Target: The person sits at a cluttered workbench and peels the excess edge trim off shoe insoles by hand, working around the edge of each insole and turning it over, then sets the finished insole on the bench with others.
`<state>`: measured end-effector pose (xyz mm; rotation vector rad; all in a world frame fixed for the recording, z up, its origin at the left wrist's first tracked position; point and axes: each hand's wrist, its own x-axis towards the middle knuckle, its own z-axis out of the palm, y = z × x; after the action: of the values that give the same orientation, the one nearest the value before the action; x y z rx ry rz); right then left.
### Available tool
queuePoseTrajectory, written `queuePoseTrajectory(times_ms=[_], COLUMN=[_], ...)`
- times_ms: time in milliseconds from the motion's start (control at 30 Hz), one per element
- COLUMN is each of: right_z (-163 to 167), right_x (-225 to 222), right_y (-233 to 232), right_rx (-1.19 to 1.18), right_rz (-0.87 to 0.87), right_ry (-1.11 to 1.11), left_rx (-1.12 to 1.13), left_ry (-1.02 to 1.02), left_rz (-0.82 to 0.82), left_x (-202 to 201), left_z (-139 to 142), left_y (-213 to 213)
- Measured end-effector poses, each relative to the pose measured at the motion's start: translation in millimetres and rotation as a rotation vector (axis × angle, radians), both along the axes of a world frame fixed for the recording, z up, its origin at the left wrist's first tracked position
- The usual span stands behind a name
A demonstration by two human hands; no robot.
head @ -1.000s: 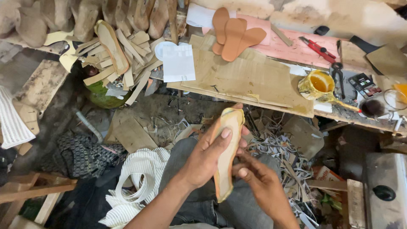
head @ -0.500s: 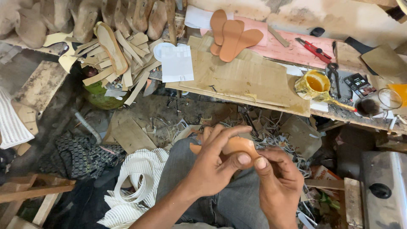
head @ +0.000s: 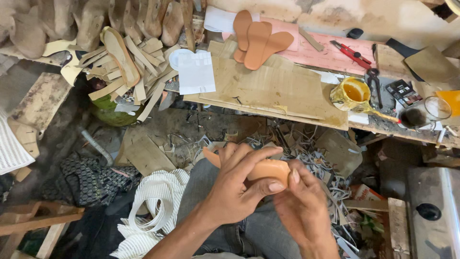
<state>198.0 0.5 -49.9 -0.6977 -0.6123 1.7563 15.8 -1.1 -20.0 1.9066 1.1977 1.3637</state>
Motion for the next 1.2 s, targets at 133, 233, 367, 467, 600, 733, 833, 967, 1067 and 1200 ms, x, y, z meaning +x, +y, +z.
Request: queuePoseTrajectory(times_ms=[133,233,367,467,600,733,833,967,1067,1200], right_z=[1.2,5.2,6.5,4.6,1.7,1.2,0.7,1.0,4.5,8.2], right_x=[-5.0,3.6,15.3,15.3,7.2,3.0,-1.4,-10.0,-9.6,-8.3], right_y=[5.4,-2.8,-7.2,-1.4,8.4,2.9,-3.3,-5.6,3.8,11.1], right_rx=[-0.079,0.213,0.478,0.268,-0.131,0.003,0.221,0.317,0.254,0.132], right_rz=[0.118,0.001,-0.178,-0.064,0.247,0.124,0.024,-0.050,0.179,0.297], right_ry=[0.136,-0.265,-0.788,-0.433,0.185,0.099,-0.048,-0.173,0.065,-0.026], left_rx=[0.045,-0.023,0.047,0.102,0.188,-0.065,-0.238,-0.302,-0.281,-0.322], left_ry=[0.053,-0.004,0.079,0.094,0.097,-0.152,-0.413,-0.544,-0.543,-0.525], left_rz=[-0.013,-0.038,-0.018,-0.016,-0.013,-0.050,-0.076,-0.152,-0.320,-0.456], left_x=[-3.8,-7.2,-12.1,-11.8,-8.4,-5.3,1.5,8.8,7.5,1.0], left_z=[1.8,4.0,4.1,1.5,-2.4,-3.3,-3.2,-3.6,-3.6,-1.1], left_y=[2.1,-1.4,-0.1,-0.8,-3.8,-7.1,-6.8,-9.0,-10.7,-9.6])
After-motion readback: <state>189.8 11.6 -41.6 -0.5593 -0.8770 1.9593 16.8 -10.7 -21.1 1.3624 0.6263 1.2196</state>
